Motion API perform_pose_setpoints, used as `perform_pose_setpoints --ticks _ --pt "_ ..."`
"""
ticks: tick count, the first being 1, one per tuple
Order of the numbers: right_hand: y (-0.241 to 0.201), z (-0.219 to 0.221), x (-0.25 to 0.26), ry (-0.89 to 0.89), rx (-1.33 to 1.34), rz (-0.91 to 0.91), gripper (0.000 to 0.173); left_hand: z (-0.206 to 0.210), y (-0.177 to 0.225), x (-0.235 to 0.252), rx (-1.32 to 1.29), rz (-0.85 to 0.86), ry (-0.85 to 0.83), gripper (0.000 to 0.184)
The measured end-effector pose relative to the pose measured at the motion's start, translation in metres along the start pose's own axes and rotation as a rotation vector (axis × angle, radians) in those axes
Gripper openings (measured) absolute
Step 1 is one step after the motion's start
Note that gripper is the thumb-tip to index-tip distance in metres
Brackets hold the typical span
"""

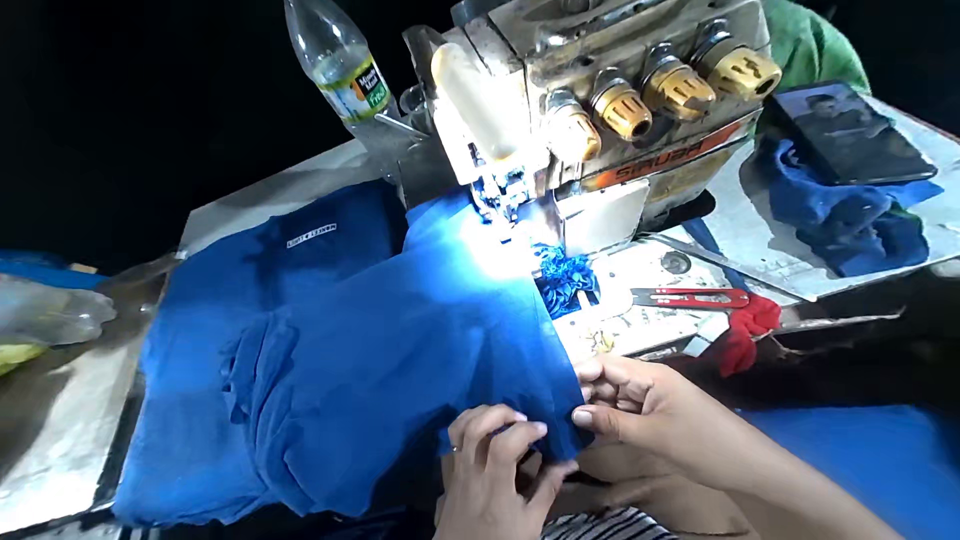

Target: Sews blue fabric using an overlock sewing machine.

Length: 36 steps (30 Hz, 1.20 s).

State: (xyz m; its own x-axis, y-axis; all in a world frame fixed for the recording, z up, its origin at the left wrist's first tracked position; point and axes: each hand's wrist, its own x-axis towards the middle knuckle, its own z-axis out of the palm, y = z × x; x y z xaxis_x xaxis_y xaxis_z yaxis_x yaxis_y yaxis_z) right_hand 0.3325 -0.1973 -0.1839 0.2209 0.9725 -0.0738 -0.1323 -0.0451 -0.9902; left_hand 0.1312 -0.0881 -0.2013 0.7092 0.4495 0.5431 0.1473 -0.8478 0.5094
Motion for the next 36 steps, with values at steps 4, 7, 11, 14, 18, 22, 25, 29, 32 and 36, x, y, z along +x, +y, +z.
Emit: perform_pose_setpoints --ticks 4,7,11,14,18,22,25,29,32,36 --pt "-0.003 -0.001 -0.003 0.045 -0.021 0.041 0.017 0.007 -0.007 -0.003 -0.259 -0.065 0.054 0.013" --pt "-0.004 0.0 -0.005 0.061 -0.013 0.054 0.017 0.003 -0.004 -0.004 -0.495 -0.191 0.029 0.009" --pt "-0.006 0.005 -0.005 0.106 0.017 0.076 0.018 -0.003 -0.003 -0.003 -0.737 -0.34 0.061 0.011" --pt "-0.005 0.006 -0.006 0.122 0.019 0.088 0.017 -0.008 -0.001 0.0 -0.751 -0.379 0.167 0.012" --pt "-0.004 0.007 -0.01 0.072 0.013 0.085 0.01 -0.017 0.018 0.012 -0.346 -0.102 0.128 0.012" --pt "-0.008 0.007 -0.014 0.0 0.02 0.103 0.012 -0.007 0.025 0.013 -0.02 0.086 0.025 0.01" --pt "-0.008 0.007 -0.015 -0.02 0.048 0.099 0.012 -0.004 0.02 0.011 0.057 0.084 0.001 0.01" --pt "-0.009 0.005 -0.018 -0.03 0.011 0.127 0.011 -0.009 0.022 0.013 0.119 0.103 -0.025 0.011" --pt "-0.008 0.004 -0.018 -0.027 -0.008 0.113 0.012 -0.01 0.019 0.013 0.162 0.124 -0.082 0.014" --pt "-0.008 0.01 -0.016 0.019 0.05 0.161 0.011 -0.012 0.015 0.01 0.151 0.143 -0.131 0.015"
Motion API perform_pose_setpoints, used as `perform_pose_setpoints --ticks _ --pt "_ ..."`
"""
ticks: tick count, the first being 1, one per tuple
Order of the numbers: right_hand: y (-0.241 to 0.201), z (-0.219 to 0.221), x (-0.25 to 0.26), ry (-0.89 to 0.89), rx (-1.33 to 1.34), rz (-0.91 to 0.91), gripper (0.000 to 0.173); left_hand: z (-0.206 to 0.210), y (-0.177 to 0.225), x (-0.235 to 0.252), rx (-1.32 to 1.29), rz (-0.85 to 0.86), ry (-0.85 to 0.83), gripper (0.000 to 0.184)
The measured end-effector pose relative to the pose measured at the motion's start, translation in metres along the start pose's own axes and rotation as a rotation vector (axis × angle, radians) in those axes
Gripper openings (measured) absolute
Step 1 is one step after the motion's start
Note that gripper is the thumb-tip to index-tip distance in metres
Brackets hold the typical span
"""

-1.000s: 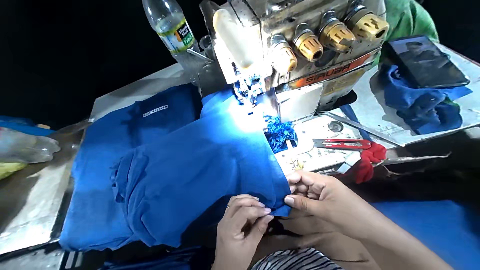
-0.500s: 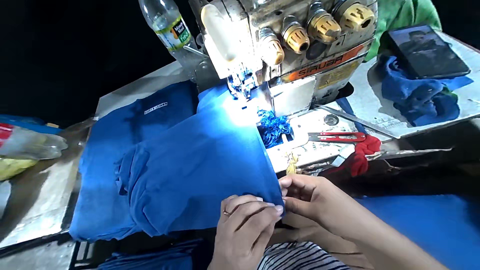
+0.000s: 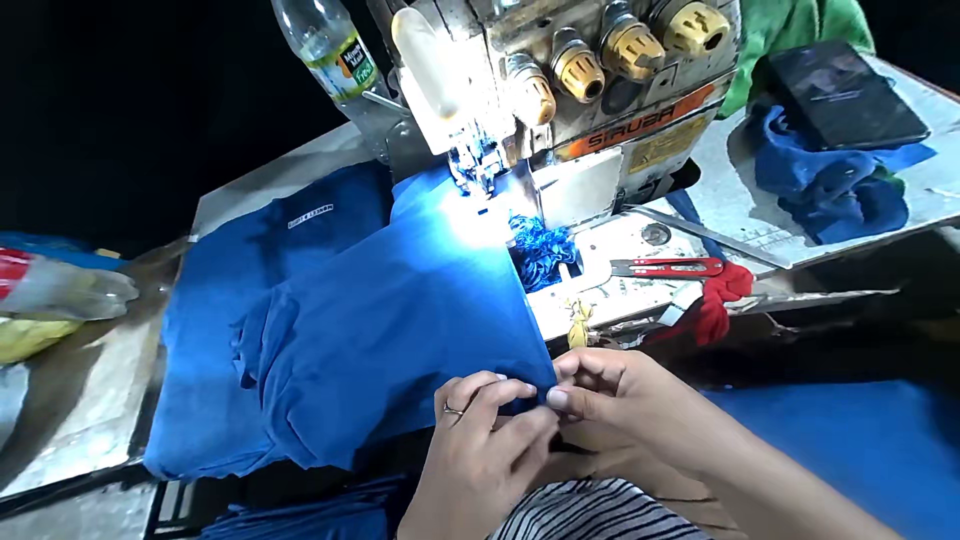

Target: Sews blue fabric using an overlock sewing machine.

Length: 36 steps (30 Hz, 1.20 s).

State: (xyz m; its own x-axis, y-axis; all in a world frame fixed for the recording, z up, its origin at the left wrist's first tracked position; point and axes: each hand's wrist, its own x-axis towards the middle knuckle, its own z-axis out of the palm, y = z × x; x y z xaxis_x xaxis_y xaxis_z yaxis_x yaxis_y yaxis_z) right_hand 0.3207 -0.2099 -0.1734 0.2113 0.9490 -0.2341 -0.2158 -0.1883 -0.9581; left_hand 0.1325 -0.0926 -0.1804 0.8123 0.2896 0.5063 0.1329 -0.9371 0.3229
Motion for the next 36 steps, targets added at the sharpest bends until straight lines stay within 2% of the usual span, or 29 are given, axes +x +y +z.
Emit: perform_pose_setpoints --ticks 1,3,4,5,8,11,22,28,31,36 --pt "-0.001 0.002 0.001 0.016 0.021 0.02 0.009 0.001 -0.001 -0.001 -0.004 0.012 0.002 0.024" --pt "-0.001 0.004 0.002 0.025 0.03 0.019 0.007 0.006 -0.002 -0.002 0.036 0.005 0.026 0.055" --pt "0.0 0.004 0.002 0.017 0.044 -0.002 0.007 0.009 -0.004 -0.001 0.061 -0.004 0.028 0.063" --pt "0.001 0.004 0.0 0.01 0.068 -0.021 0.007 0.011 -0.009 -0.001 0.098 -0.007 0.022 0.064" --pt "0.001 0.003 -0.007 -0.008 0.129 -0.055 0.007 0.011 -0.023 -0.002 0.146 0.01 0.095 0.045" --pt "0.001 0.002 -0.013 -0.002 0.14 -0.094 0.008 0.002 -0.029 -0.01 0.143 0.06 0.106 0.038" --pt "-0.008 -0.008 0.004 -0.075 0.049 -0.184 0.013 -0.016 -0.035 0.006 0.093 0.085 0.044 0.037" --pt "-0.017 -0.01 0.005 -0.1 0.057 -0.123 0.021 -0.022 -0.036 0.01 0.043 0.077 0.006 0.034" --pt "-0.025 -0.007 0.011 -0.069 0.055 -0.119 0.026 -0.024 -0.041 0.016 0.036 0.061 0.013 0.036" --pt "-0.037 -0.004 0.039 0.036 -0.015 -0.203 0.018 -0.029 -0.063 0.044 0.094 0.082 0.103 0.036"
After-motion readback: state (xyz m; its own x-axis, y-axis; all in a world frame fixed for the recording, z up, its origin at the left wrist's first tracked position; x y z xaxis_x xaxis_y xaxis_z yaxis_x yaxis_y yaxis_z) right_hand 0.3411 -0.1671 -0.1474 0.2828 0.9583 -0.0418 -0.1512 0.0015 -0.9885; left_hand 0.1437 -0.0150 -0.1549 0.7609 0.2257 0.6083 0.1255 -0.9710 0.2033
